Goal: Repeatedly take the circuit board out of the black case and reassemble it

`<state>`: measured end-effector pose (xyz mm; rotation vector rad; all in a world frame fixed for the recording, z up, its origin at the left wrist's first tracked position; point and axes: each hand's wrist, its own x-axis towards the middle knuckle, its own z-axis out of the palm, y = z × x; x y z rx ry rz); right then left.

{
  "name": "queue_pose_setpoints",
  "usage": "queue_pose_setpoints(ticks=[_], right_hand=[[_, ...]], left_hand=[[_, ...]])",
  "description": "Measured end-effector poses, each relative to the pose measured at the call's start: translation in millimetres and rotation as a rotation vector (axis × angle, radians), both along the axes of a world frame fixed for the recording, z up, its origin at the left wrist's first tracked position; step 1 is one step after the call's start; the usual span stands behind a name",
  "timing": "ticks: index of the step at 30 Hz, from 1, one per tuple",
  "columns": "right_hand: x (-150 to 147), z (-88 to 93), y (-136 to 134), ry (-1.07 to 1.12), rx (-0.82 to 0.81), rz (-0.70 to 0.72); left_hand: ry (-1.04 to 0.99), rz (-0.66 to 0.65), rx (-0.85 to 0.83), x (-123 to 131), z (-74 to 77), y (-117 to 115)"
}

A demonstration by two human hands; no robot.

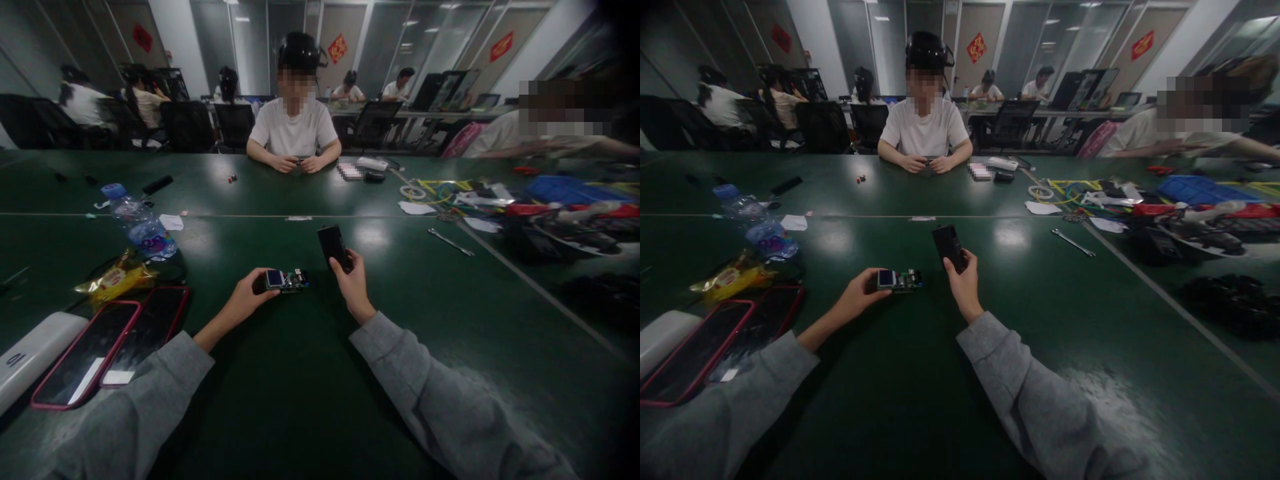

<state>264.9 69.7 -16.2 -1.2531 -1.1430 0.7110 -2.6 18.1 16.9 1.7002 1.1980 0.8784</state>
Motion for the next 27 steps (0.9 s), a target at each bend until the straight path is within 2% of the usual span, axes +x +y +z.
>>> queue_pose_setpoints(ticks=[3,8,14,23,27], right_hand=[[0.0,0.0,-0.9,-0.035,0.022,0.034],[-1.5,3.6,-4.8,-0.141,0.106,0.09],[-10.9,17.8,-21.1,-0.313,0.21,0.143],[-29.8,31.6,-44.8,-0.507,0.314,0.455],[-30.4,31.1,-44.3,-0.538,0.306,0.52]], left_hand=[[0.109,0.022,0.077,-6.8,-0.2,1.7],[0.092,-0.049,0.051,-12.5,-1.8,4.0],[0.14,-0.005,0.064,-9.4,-0.9,1.5],[0.111,0.005,0.097,-8.0,-8.5,7.2],[0.116,0.005,0.117,-8.0,-11.3,7.6]])
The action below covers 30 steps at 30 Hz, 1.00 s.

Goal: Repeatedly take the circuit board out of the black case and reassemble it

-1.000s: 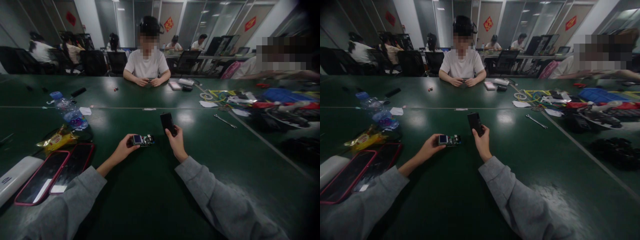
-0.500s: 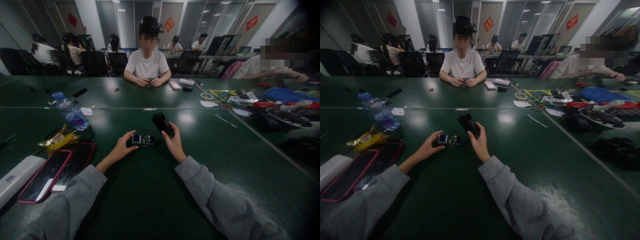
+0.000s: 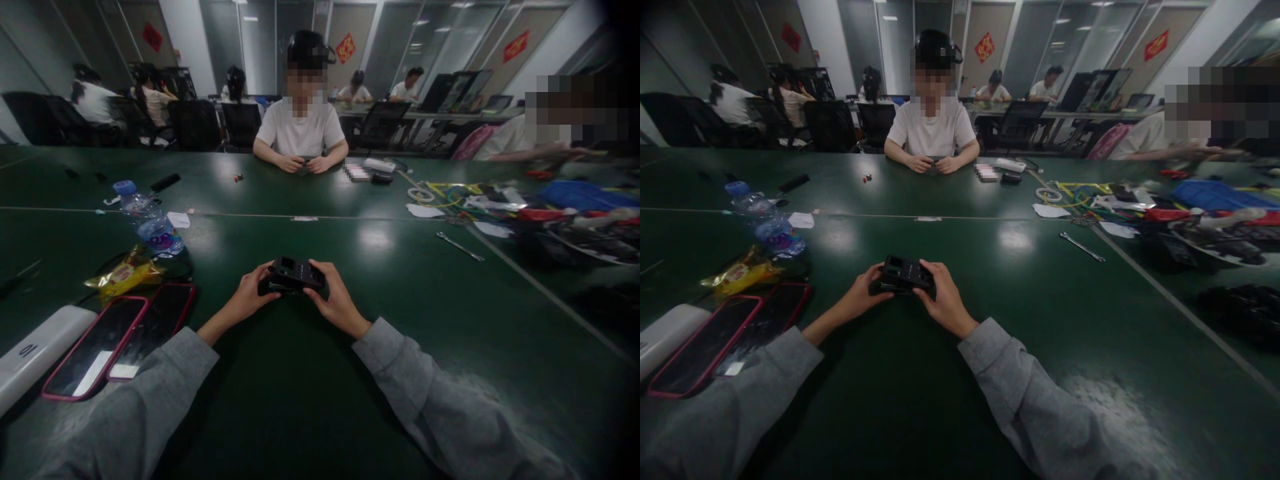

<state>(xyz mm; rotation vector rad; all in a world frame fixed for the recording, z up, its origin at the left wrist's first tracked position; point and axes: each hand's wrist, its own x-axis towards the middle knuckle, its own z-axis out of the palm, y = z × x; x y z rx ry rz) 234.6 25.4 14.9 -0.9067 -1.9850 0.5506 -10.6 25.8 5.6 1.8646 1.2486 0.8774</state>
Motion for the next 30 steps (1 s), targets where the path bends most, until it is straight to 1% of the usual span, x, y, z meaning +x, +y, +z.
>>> queue_pose_setpoints(ticks=[6,10,14,20,30], right_hand=[[1.9,-4.7,5.2,-0.052,-0.042,0.049],[2.6,-6.3,7.9,-0.034,-0.088,0.074],[3.2,-6.7,9.1,-0.064,-0.142,0.135],[3.3,-7.4,9.4,-0.07,-0.174,0.157],[3.6,-3.7,7.6,-0.058,-0.137,0.21]], left_hand=[[-0.001,0.01,0.013,0.6,2.8,-1.5],[0.07,0.032,0.036,-1.1,1.5,-1.7],[0.123,0.025,0.052,-3.6,0.1,-2.6],[0.175,0.022,0.042,-3.1,3.3,-5.4],[0.266,-0.01,0.074,-2.0,5.4,-4.2]])
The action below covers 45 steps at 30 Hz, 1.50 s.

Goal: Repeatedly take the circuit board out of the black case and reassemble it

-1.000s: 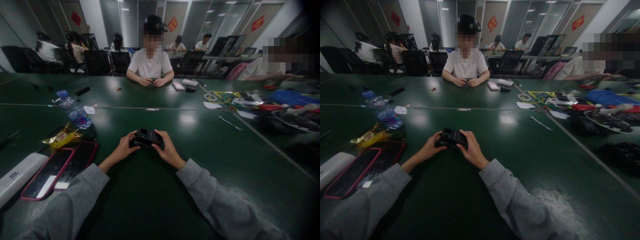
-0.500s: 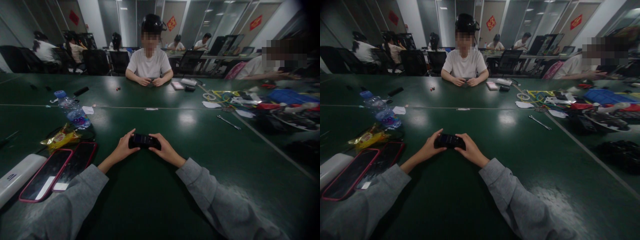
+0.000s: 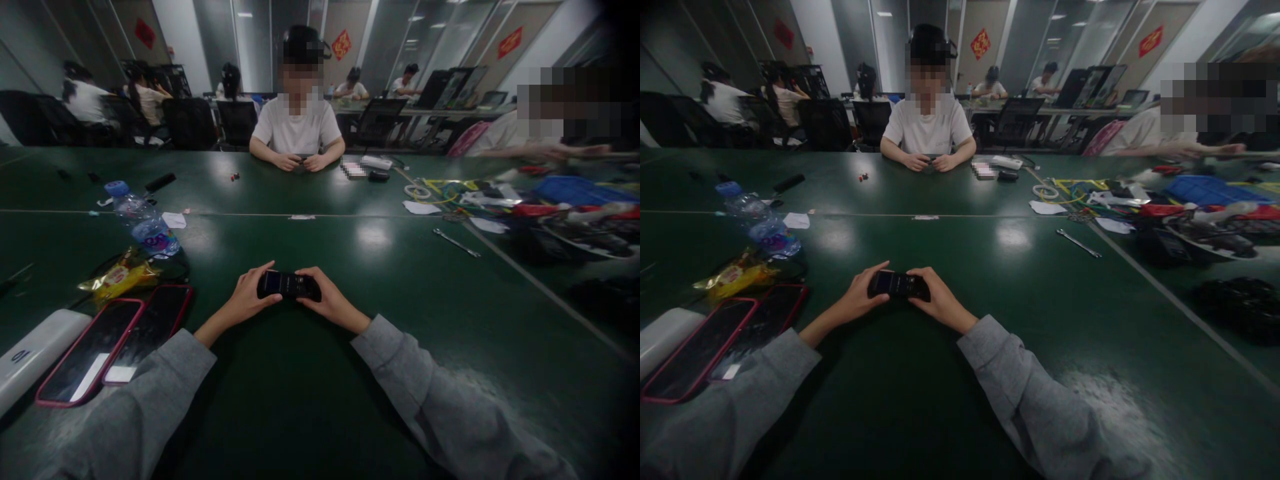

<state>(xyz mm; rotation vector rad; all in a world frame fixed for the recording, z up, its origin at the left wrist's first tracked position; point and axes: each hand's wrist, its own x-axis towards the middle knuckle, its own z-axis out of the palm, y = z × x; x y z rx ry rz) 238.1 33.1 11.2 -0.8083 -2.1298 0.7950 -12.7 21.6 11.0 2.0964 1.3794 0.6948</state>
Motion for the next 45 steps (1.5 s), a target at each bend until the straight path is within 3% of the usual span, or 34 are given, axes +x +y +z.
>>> queue_pose_setpoints(ticks=[7,16,27,45], right_hand=[[-0.4,0.9,0.8,0.06,-0.026,0.027],[6.0,-3.7,10.4,0.28,-0.498,0.042],[12.6,6.2,12.1,0.374,-0.731,0.046],[8.7,3.4,10.8,0.457,-0.744,-0.011]], left_hand=[[-0.006,-0.004,-0.022,1.6,3.7,-2.6],[-0.009,-0.008,-0.035,2.3,7.3,-4.6],[-0.008,0.011,-0.074,2.8,6.2,-3.9],[-0.062,0.039,-0.175,3.9,12.7,-6.5]])
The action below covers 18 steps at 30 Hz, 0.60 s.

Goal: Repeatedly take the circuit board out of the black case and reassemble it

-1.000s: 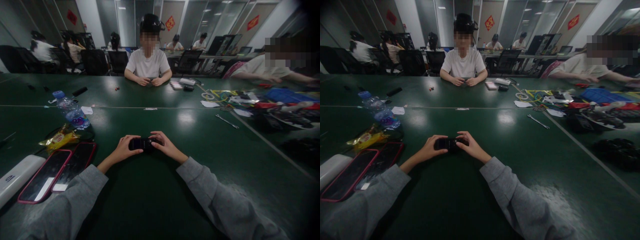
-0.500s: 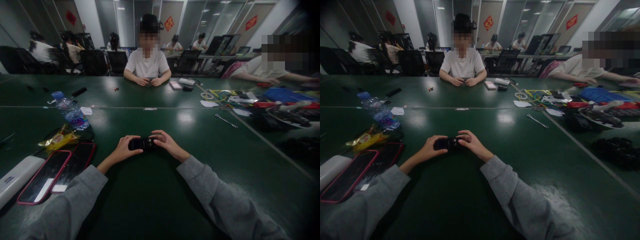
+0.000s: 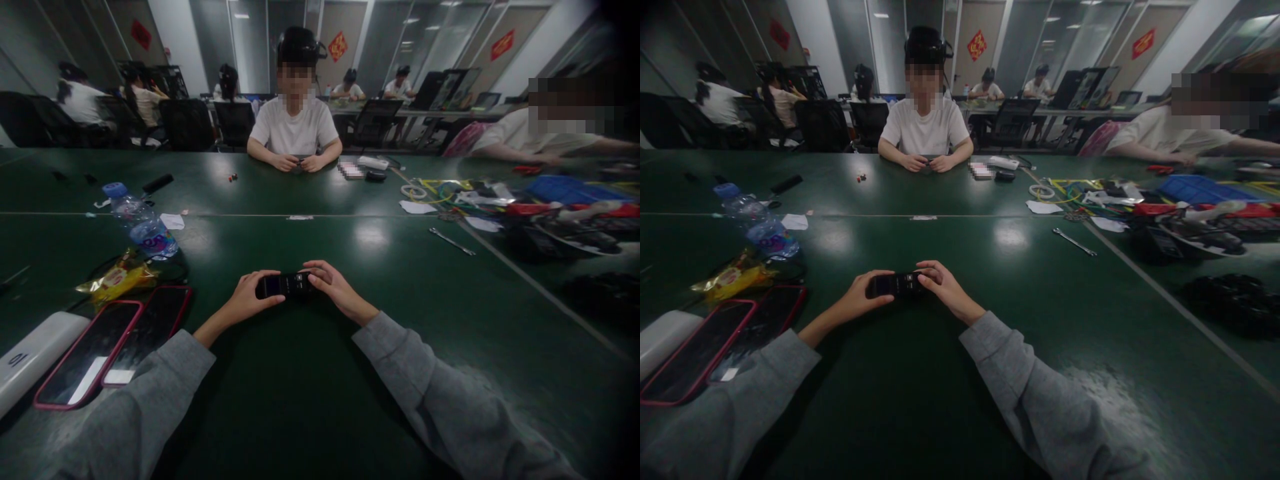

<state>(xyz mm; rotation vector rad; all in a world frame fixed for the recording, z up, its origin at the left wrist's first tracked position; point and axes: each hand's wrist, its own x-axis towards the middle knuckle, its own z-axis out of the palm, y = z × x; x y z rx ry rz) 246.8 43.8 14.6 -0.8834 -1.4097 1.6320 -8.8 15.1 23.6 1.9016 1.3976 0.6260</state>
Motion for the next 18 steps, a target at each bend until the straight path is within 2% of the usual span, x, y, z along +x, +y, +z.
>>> queue_pose_setpoints(ticks=[7,12,18], right_hand=[[0.1,-3.5,-2.2,0.066,-0.091,-0.017],[0.3,-7.3,-2.2,0.129,-0.181,0.01],[2.4,-2.4,-2.2,0.147,-0.236,0.089]], left_hand=[[-0.057,0.018,-0.017,-0.1,-1.2,0.8],[-0.165,0.024,-0.044,-1.6,-4.4,2.5],[-0.208,0.037,-0.046,-1.9,-5.3,2.8]])
